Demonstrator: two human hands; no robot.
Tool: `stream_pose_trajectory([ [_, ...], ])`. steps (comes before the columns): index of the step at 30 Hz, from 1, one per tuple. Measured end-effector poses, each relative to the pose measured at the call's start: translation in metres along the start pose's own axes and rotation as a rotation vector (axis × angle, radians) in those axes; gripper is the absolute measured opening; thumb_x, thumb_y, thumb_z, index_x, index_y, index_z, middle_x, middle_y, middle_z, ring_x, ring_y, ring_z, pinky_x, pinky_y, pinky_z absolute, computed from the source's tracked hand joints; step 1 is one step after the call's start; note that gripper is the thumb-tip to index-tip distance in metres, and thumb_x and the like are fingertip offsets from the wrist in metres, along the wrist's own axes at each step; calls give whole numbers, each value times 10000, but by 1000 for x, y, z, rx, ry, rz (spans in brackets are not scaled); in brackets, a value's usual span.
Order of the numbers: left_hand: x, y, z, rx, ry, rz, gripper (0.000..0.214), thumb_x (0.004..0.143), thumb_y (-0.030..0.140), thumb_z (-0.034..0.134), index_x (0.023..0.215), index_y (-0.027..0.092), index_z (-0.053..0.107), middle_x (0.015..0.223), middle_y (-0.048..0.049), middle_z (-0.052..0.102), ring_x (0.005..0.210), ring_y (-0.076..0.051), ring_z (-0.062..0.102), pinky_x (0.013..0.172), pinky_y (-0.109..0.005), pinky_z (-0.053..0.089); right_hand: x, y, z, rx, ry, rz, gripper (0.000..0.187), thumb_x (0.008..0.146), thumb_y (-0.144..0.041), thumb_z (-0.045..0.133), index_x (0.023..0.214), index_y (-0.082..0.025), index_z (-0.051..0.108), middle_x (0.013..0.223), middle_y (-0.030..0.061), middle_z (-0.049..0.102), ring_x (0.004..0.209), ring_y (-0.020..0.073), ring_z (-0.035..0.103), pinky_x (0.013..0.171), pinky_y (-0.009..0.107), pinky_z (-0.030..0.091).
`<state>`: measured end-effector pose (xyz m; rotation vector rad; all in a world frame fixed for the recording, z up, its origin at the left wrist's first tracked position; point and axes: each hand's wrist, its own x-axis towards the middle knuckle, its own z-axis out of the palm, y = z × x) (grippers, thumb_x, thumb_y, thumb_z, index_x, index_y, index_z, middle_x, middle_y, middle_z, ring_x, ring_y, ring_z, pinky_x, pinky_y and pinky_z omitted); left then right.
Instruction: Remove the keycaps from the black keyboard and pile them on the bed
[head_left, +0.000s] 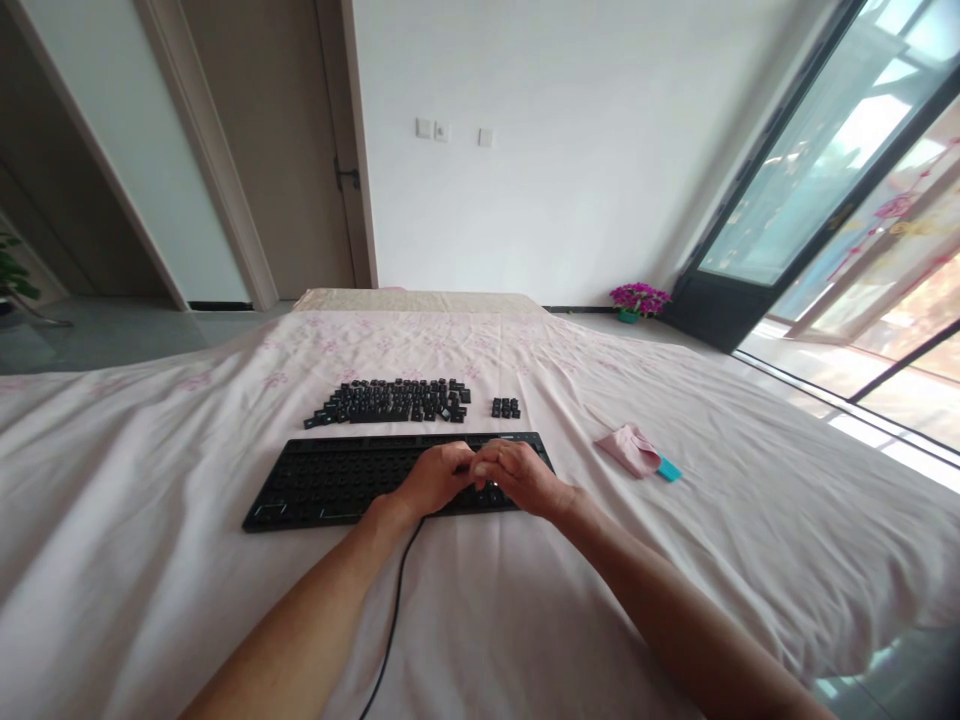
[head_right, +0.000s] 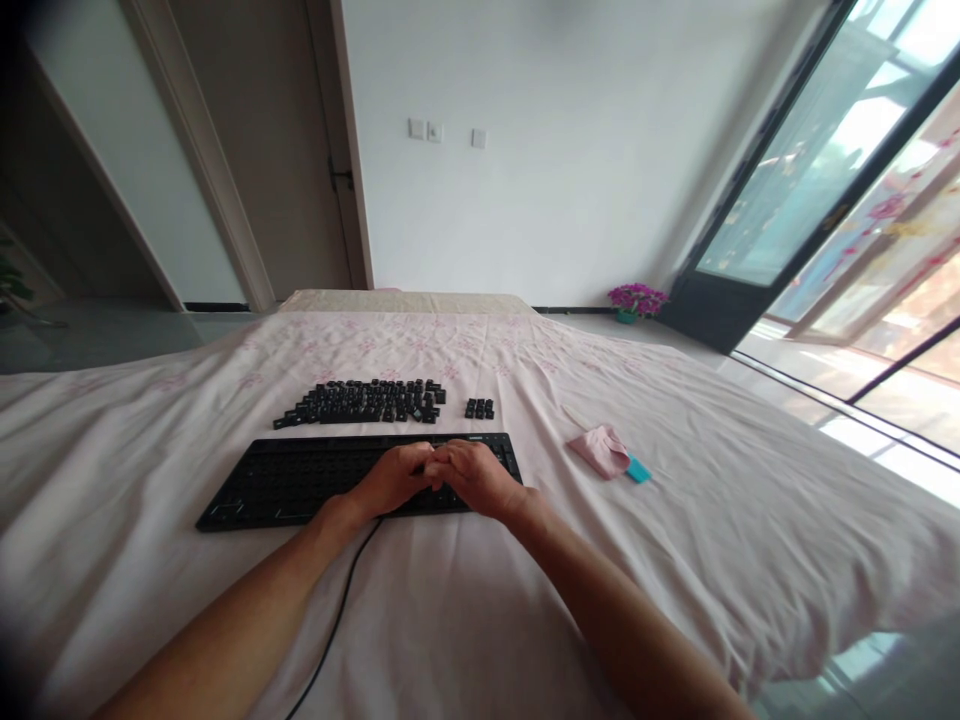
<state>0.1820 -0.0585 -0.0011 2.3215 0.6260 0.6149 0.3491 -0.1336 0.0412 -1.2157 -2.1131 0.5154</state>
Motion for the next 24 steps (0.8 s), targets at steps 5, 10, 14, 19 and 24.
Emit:
stream_pose_trajectory([
  [5,0,0,0,-16,-4,37,167,834,214,554,883,230,713,868,0,658,820,-133,591,740,-213,417,-15,10,-6,142,106,70,404,970,-366,389,761,-166,671,781,30,661,747,140,613,746,254,465],
  [10,1,0,2,46,-31,49,142,828,310,588,800,193,664,797,13,627,760,-131,568,668,-218,396,-11,9,5,-16,103,-26,379,970,-360,387,740,-197,639,766,19,655,767,147,594,782,270,453],
  [14,1,2,9,124,11,26,221,838,391,579,765,188,631,758,11,597,748,-143,545,642,-238,371,-10,11,12,-199,117,-65,352,964,-341,384,740,-211,622,723,22,648,725,156,558,763,278,439],
  [19,2,7,17,146,61,1,234,834,413,596,729,207,637,772,7,600,785,-155,538,675,-254,367,-15,18,16,-35,242,-57,403,974,-324,321,682,-206,574,668,24,614,646,143,569,698,268,459],
  [24,2,14,18,142,85,46,268,876,417,542,730,211,635,776,-2,600,787,-151,539,715,-261,376,-19,17,19,72,376,-11,431,970,-360,331,648,-206,572,648,25,598,620,146,572,674,277,473],
])
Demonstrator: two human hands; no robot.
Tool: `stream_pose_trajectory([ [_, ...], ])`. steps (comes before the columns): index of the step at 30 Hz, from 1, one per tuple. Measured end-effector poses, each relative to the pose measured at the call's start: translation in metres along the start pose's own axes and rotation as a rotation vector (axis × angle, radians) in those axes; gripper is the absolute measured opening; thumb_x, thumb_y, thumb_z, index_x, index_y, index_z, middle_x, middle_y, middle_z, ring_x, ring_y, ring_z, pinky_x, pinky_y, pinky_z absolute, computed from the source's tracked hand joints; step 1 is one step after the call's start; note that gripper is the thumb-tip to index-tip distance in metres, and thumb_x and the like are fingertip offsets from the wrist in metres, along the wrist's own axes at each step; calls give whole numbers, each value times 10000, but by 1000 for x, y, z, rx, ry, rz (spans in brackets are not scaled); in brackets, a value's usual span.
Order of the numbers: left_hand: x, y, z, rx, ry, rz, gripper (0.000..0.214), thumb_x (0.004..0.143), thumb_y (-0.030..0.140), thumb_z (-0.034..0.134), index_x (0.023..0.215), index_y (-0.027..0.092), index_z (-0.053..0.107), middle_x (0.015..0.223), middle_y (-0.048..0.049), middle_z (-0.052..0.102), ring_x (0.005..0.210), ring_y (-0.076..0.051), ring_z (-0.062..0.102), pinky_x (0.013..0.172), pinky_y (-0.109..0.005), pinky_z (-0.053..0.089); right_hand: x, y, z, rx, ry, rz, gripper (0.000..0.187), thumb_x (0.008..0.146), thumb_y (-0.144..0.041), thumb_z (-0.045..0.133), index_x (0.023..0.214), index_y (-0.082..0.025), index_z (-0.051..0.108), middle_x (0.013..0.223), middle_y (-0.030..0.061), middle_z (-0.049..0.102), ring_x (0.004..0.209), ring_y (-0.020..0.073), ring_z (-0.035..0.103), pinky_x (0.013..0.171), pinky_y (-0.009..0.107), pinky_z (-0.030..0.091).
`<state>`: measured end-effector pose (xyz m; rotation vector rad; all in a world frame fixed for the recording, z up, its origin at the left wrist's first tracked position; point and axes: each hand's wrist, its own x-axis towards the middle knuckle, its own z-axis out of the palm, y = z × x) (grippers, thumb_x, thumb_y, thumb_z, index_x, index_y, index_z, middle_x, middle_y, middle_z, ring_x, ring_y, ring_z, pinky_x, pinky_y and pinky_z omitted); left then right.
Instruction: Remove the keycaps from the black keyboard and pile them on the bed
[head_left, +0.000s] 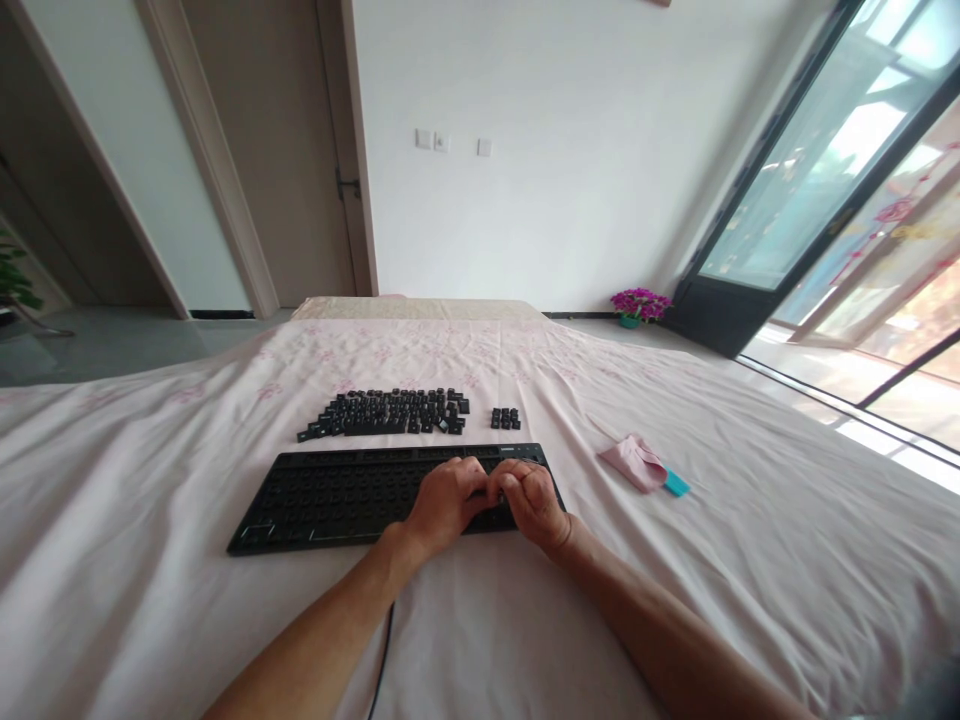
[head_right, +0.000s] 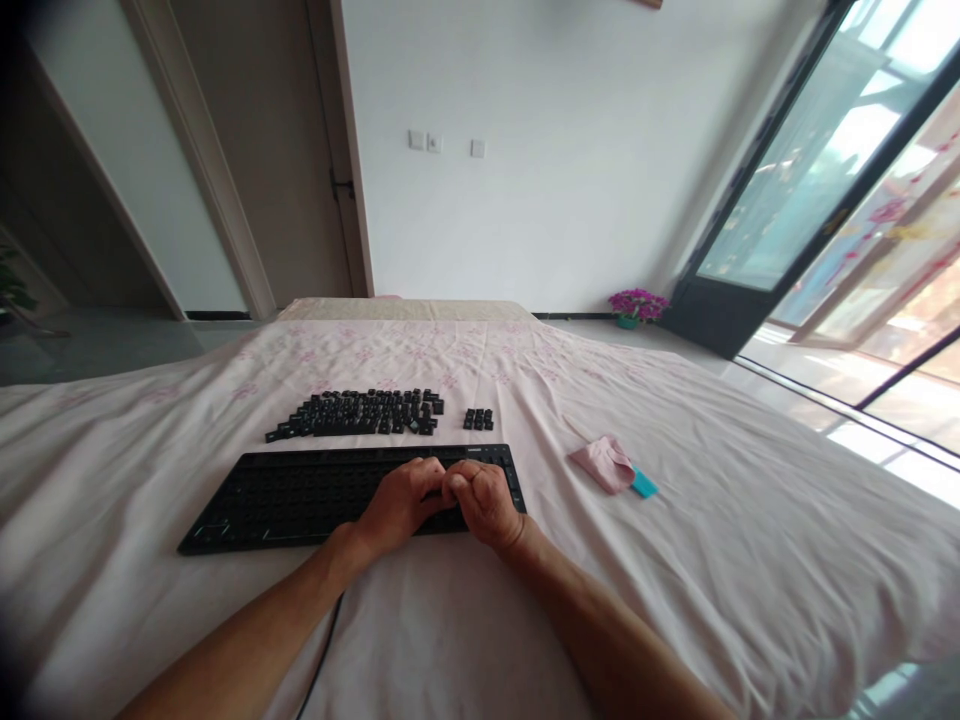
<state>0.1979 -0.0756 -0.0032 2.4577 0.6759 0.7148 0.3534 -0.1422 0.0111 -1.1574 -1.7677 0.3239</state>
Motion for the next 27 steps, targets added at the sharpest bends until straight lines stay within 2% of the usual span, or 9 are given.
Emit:
stream_pose_trajectory([
  [5,1,5,0,-78,24,-20,259,888,414,520,778,198,613,788,0,593,757,-142,544,704,-257,392,-1,-4,-2,34,107,41,453,976,-359,320,644,-212,591,640,23,608,579,140,557,639,269,482],
  [10,3,1,-3,-209,-8,-38,114,838,302,591,882,204,627,851,8,630,802,-149,574,708,-248,408,1,-5,-3,-52,121,-37,414,976,-314,313,721,-209,622,704,40,634,658,156,571,690,291,473],
  [14,5,-3,-3,-336,57,-163,240,778,203,614,1017,218,617,869,11,665,802,-148,609,730,-246,446,6,-7,-9,-195,81,-203,304,956,-268,361,851,-213,641,777,39,655,780,180,576,782,327,450],
  [16,6,-4,-2,-392,90,-226,330,734,144,620,1057,213,608,856,6,669,782,-145,620,727,-247,466,11,-9,-14,-254,86,-214,259,950,-245,383,952,-210,640,827,47,660,847,189,579,813,328,443],
  [19,8,-7,-1,-494,139,-275,376,710,111,622,1075,194,597,869,-10,669,765,-138,626,724,-252,484,16,-12,-18,-377,50,-66,260,958,-233,386,1056,-202,625,855,53,650,829,174,595,765,283,448],
  [22,8,-10,0,-581,190,-284,399,717,120,632,1106,184,568,881,-23,663,762,-136,627,724,-258,492,18,-14,-17,-521,-49,116,255,955,-309,425,992,-236,667,862,33,650,771,152,615,668,240,427],
  [27,6,-10,3,-674,238,-247,464,743,162,647,1176,190,483,892,-21,628,750,-126,626,720,-262,507,18,-11,-6,-551,-122,252,175,872,-339,559,971,-271,687,909,3,696,822,173,636,667,239,398],
])
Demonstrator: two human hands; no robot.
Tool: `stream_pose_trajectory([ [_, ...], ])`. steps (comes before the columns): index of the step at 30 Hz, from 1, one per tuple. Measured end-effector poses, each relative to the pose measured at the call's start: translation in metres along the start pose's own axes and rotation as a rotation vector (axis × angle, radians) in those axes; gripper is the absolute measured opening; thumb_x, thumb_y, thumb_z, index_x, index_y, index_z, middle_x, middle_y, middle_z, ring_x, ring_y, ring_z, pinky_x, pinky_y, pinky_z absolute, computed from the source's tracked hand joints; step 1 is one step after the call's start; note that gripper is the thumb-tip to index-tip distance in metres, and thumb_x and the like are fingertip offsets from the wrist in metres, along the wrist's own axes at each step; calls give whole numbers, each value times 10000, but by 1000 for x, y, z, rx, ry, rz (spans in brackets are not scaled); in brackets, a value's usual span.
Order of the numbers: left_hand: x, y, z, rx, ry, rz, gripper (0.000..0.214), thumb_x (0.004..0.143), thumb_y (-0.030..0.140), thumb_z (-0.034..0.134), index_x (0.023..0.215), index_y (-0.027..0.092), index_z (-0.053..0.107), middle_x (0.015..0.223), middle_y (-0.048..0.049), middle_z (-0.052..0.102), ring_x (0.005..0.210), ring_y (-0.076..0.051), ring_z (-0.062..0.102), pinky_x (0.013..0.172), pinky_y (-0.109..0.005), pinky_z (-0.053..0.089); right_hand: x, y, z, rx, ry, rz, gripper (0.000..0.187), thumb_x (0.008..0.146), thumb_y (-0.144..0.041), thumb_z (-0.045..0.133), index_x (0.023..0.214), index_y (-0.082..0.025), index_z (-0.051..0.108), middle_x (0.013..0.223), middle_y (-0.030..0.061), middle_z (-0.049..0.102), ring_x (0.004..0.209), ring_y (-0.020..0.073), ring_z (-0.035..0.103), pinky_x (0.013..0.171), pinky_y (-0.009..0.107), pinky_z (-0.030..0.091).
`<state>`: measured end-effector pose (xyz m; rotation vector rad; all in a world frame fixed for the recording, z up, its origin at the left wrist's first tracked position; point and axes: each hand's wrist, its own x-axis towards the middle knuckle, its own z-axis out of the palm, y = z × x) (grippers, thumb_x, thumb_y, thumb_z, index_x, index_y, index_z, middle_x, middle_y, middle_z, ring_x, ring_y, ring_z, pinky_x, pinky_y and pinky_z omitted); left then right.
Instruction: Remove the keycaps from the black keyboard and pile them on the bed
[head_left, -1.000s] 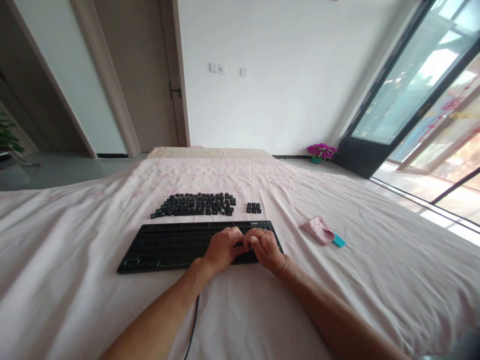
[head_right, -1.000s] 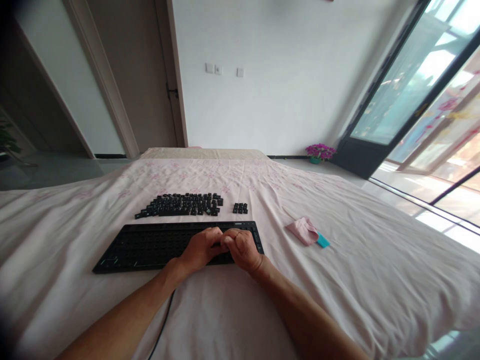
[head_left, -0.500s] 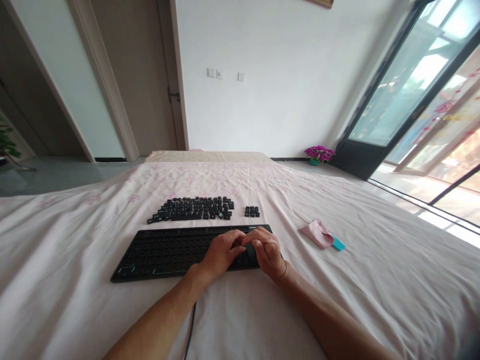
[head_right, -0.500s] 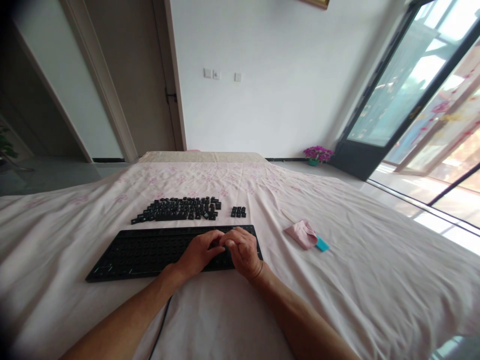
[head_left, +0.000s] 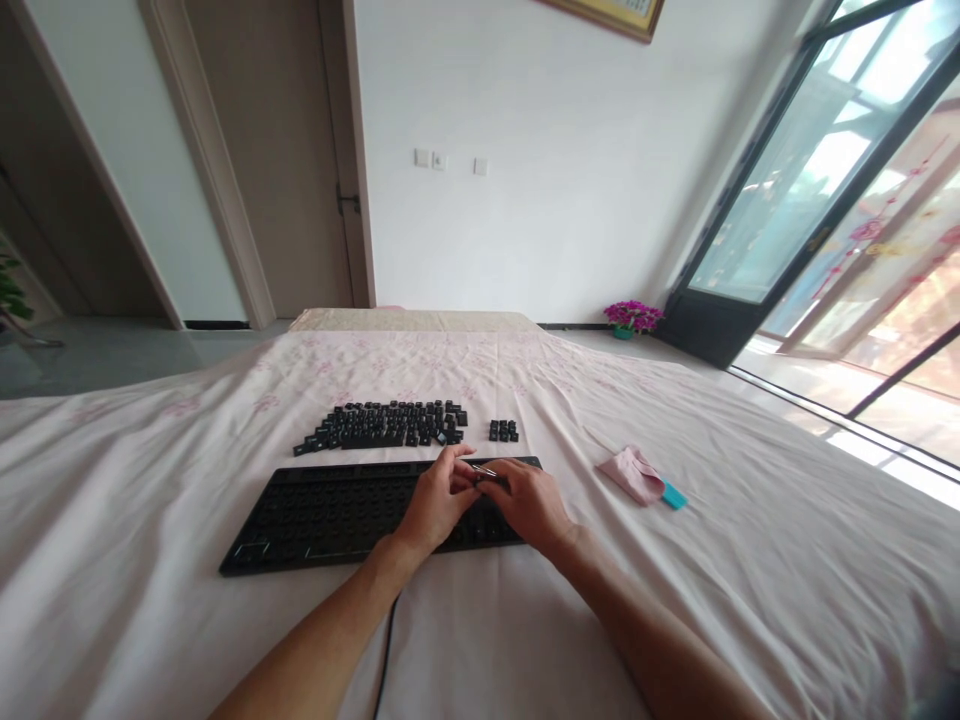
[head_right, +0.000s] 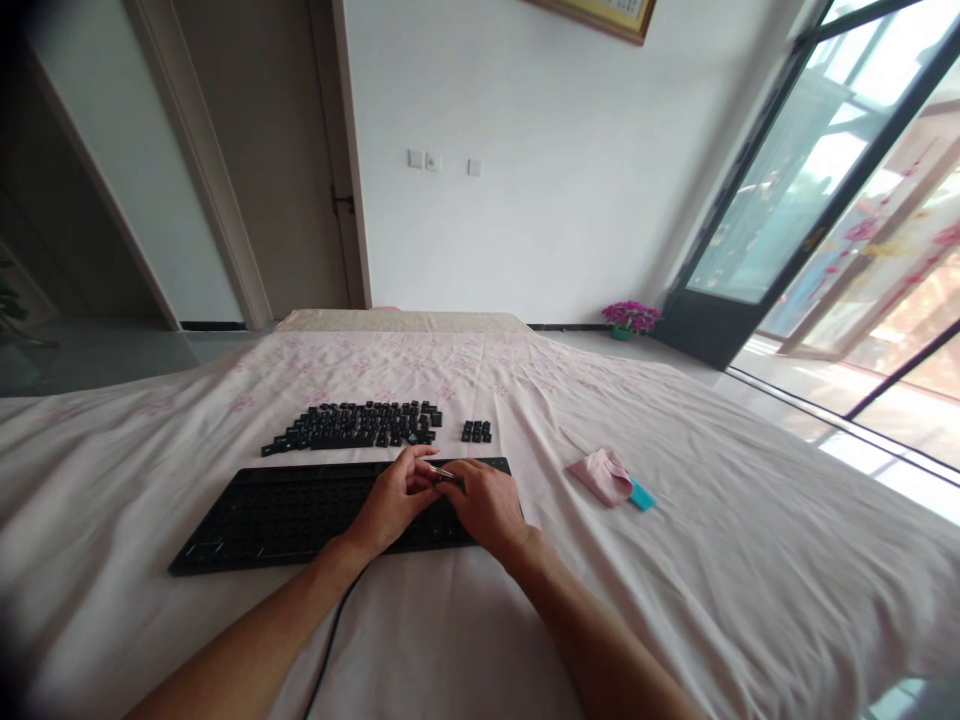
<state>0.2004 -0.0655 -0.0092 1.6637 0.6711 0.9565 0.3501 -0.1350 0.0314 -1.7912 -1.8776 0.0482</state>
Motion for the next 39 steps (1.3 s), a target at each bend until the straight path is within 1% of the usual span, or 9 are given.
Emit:
stream_pose_trajectory([
  [4,0,0,-1,87,-17,9,541,726,79,630,1221,204,450,955,-26,604,736,-113,619,720,-260,517,1,4,5,64,-45,92,132,828,-330,593,846,-250,695,816,-7,712,757,176,638,646,243,387],
  [7,4,-1,-7,332,-5,108,531,732,77,640,1220,219,485,1092,-54,593,904,-154,614,851,-311,497,5,17,2,126,-17,160,144,814,-341,596,844,-243,697,803,-6,715,756,181,639,671,250,401],
  [10,7,-2,-13,666,-6,229,434,795,210,644,1213,228,526,1195,-69,582,1140,-229,518,1012,-399,390,14,38,-6,119,38,235,169,817,-357,579,859,-245,699,805,-6,715,763,182,638,684,255,405],
  [12,8,-1,-15,825,-18,235,407,834,300,611,1223,213,529,1228,-85,575,1176,-252,489,1031,-424,359,25,54,-10,59,61,285,179,814,-357,574,871,-248,704,817,-1,712,773,182,633,673,254,395],
  [15,5,1,-14,958,-43,232,422,837,369,602,1222,208,534,1217,-89,581,1157,-261,494,1023,-423,352,42,73,-13,-46,2,363,164,798,-341,590,866,-251,709,830,2,713,779,182,625,645,248,371],
  [19,-1,6,-12,1023,-60,229,402,824,391,613,1182,216,560,1158,-81,597,1114,-261,506,991,-410,365,57,85,-7,-128,-66,393,178,798,-324,586,897,-257,718,864,10,712,804,182,619,618,241,344],
  [27,-7,7,-10,1060,-45,231,384,830,396,602,1176,236,553,1115,-70,589,1086,-253,501,971,-404,364,66,84,9,-155,-105,377,192,799,-338,594,913,-257,726,889,15,708,828,177,621,613,227,337],
  [33,-7,6,-10,1042,-34,249,372,839,391,592,1170,228,550,1109,-72,589,1072,-256,501,963,-407,364,67,82,13,-158,-105,369,202,796,-350,599,915,-256,732,892,25,712,859,193,629,628,229,360],
  [39,-6,4,-12,986,-31,262,350,839,380,595,1147,217,572,1086,-83,595,1054,-270,508,951,-428,369,62,76,7,-145,-54,347,238,839,-375,556,957,-243,714,906,30,712,851,199,632,662,245,390],
])
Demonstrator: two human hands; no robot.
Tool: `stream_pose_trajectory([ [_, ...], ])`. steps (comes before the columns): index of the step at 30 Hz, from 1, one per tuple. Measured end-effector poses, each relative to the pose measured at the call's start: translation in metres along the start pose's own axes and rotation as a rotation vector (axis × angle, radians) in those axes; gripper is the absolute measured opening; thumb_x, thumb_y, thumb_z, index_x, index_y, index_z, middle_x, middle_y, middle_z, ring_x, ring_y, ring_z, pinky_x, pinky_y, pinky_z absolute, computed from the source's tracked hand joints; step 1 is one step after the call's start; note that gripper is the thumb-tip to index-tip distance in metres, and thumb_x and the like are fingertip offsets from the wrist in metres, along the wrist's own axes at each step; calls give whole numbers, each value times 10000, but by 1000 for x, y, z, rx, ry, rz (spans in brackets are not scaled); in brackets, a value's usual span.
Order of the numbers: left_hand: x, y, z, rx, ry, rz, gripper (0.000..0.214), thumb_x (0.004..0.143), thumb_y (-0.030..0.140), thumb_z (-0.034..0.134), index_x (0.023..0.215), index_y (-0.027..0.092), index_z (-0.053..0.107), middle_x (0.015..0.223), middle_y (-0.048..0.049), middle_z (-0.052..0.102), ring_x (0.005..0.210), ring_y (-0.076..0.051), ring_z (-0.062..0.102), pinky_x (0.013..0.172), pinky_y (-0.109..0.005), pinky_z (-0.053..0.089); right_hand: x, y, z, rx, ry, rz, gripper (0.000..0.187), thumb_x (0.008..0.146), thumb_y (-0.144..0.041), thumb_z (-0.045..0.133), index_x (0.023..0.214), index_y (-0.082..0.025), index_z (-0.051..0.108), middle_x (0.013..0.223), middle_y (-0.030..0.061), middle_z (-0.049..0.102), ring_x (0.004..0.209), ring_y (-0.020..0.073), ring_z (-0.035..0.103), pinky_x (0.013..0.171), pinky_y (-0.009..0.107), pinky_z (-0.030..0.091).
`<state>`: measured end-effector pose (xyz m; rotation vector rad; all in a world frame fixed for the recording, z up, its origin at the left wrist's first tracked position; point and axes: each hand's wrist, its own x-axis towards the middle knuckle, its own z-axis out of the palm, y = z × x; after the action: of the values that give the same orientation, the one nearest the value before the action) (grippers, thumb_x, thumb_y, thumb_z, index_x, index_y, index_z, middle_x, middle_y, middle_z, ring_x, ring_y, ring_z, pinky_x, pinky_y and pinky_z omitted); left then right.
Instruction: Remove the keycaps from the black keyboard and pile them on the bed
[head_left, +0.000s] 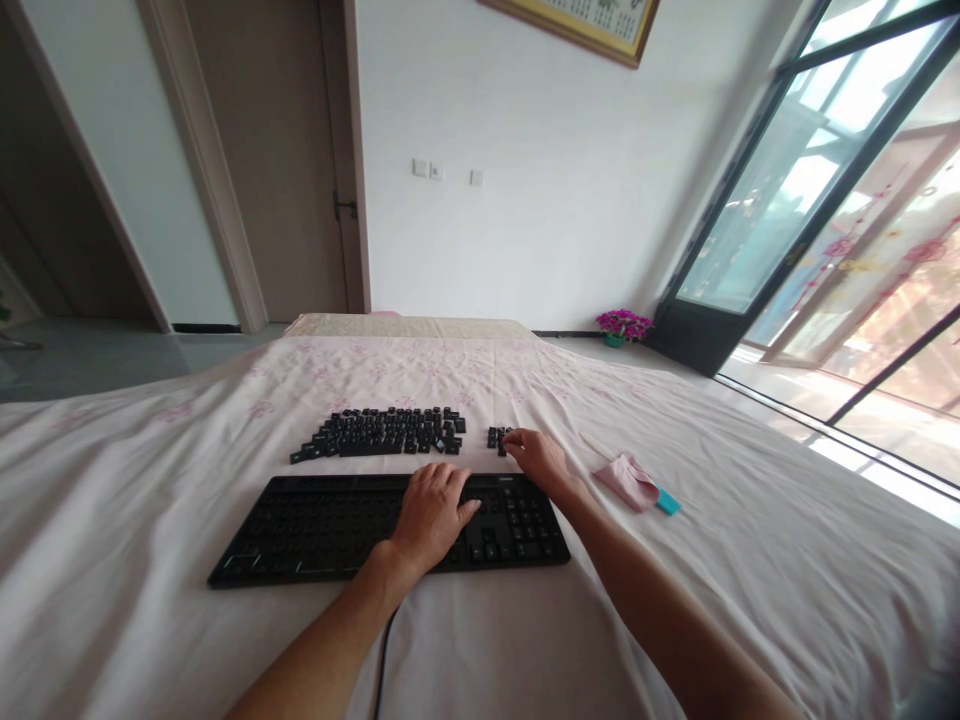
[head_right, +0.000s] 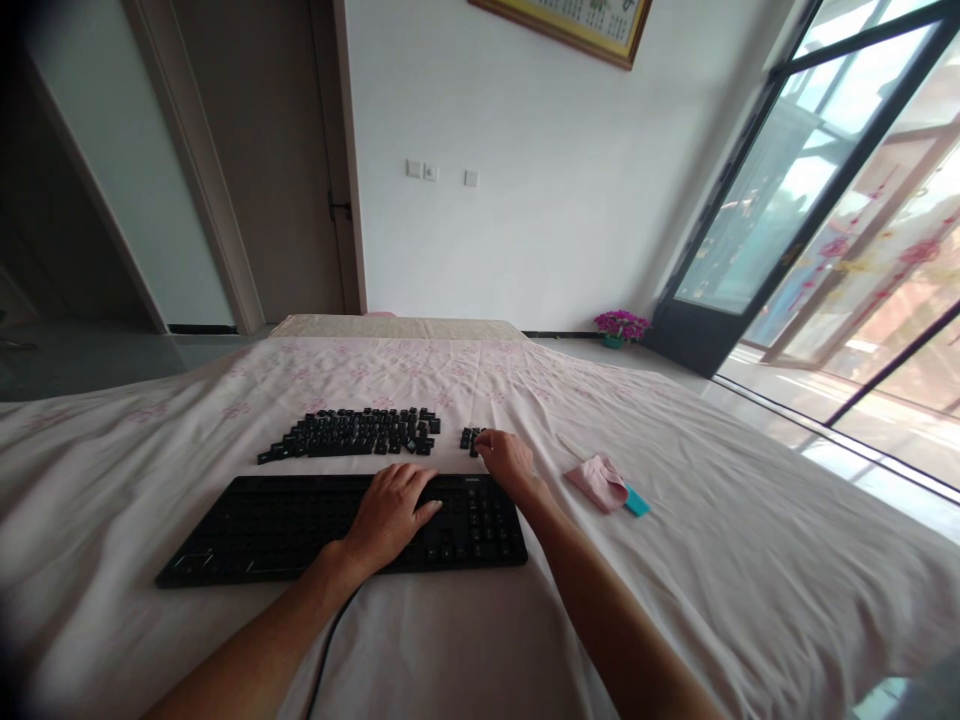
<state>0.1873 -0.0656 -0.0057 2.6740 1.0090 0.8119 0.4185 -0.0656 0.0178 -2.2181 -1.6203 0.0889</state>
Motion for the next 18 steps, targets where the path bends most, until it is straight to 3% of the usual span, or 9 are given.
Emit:
stream_pose_trajectory([
  [4,1,0,-4,-62,12,-9,312,843,327,598,1132,212,592,1082,-79,601,1052,-258,516,952,-416,373,-14,-13,-17,112,52,-28,411,946,-413,358,908,-184,697,838,51,698,787,174,626,683,242,407],
  [7,2,0,-10,-168,45,-14,254,877,273,545,1118,222,608,1096,-62,607,1065,-228,521,961,-388,379,-33,-29,-35,338,104,-183,499,981,-411,246,899,-180,681,870,51,692,809,163,613,739,251,424],
  [9,1,0,-14,-202,64,-31,212,890,251,516,1062,225,636,1050,-50,625,1036,-212,533,956,-376,388,-50,-40,-46,332,104,-269,500,980,-414,258,871,-189,692,893,55,687,900,182,592,812,273,407],
  [12,-4,1,-20,-240,47,-23,201,898,232,485,968,226,672,969,-38,644,981,-196,552,925,-350,411,-74,-51,-54,332,92,-237,482,978,-429,260,922,-221,692,786,18,671,812,169,586,783,273,411],
  [18,-23,-3,-27,-419,-40,-58,239,887,219,463,932,238,696,934,-19,656,912,-165,598,848,-287,452,-106,-59,-48,636,-60,-242,392,951,-438,358,982,-180,652,773,20,671,707,145,579,682,251,444],
])
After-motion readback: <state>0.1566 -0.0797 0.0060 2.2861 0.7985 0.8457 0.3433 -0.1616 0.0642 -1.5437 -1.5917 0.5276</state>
